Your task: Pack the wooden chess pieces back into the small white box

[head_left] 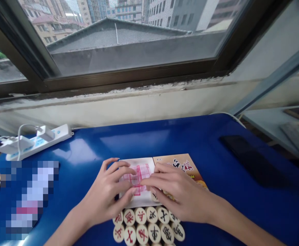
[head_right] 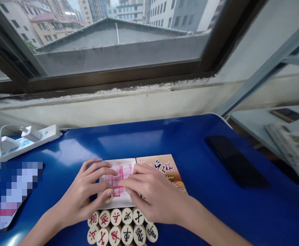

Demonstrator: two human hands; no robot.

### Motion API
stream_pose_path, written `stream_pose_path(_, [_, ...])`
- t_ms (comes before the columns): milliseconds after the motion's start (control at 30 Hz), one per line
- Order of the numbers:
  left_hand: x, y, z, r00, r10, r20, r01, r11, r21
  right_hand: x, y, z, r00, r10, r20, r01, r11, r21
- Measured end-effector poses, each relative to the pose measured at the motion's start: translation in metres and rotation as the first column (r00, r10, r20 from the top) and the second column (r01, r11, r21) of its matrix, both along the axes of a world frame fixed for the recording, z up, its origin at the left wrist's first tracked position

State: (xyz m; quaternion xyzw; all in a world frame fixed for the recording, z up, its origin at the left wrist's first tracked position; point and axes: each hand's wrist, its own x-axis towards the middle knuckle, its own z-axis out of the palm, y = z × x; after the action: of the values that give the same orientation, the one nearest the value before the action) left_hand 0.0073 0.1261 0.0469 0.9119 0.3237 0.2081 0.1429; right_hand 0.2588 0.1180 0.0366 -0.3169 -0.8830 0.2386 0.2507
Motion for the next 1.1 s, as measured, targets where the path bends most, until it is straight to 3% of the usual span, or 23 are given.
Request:
stream_pose_path(467, [0.002,0.0,0.004,0.997,-0.025,0.069,0.026,1.0,-0.007,-0.001,0.001,-0.001,1.0,0.001,-0.03,-0.001,1.0,-0.002])
stream_pose_path(633, [-0.002,0.002,-0.001,0.988,0.09,0.123,-0.1,0.992,0.075,0.0,0.002,-0.001,0.998,-0.041,-0.054,0.042,0.999,0.017])
stream_pose_path(833, [-0.007,0.009,-0.014,0.952,0.295,0.084,-0.306,0.931,0.199,0.001,0.003,-0.004,0.994,-0.04,0.1,0.026,0.99,0.14])
stream_pose_path(967, [-0.008,0.012,-0.02,0.942,0.332,0.042,-0.334,0.923,0.193,0.0,0.004,-0.007,0.992,-0.066,0.108,0.037,0.967,0.251])
stream_pose_path(1100, [-0.01,0.013,-0.023,0.947,0.318,0.041,-0.32,0.929,0.186,-0.001,0.004,-0.006,0.991,-0.093,0.094,0.065,0.961,0.269])
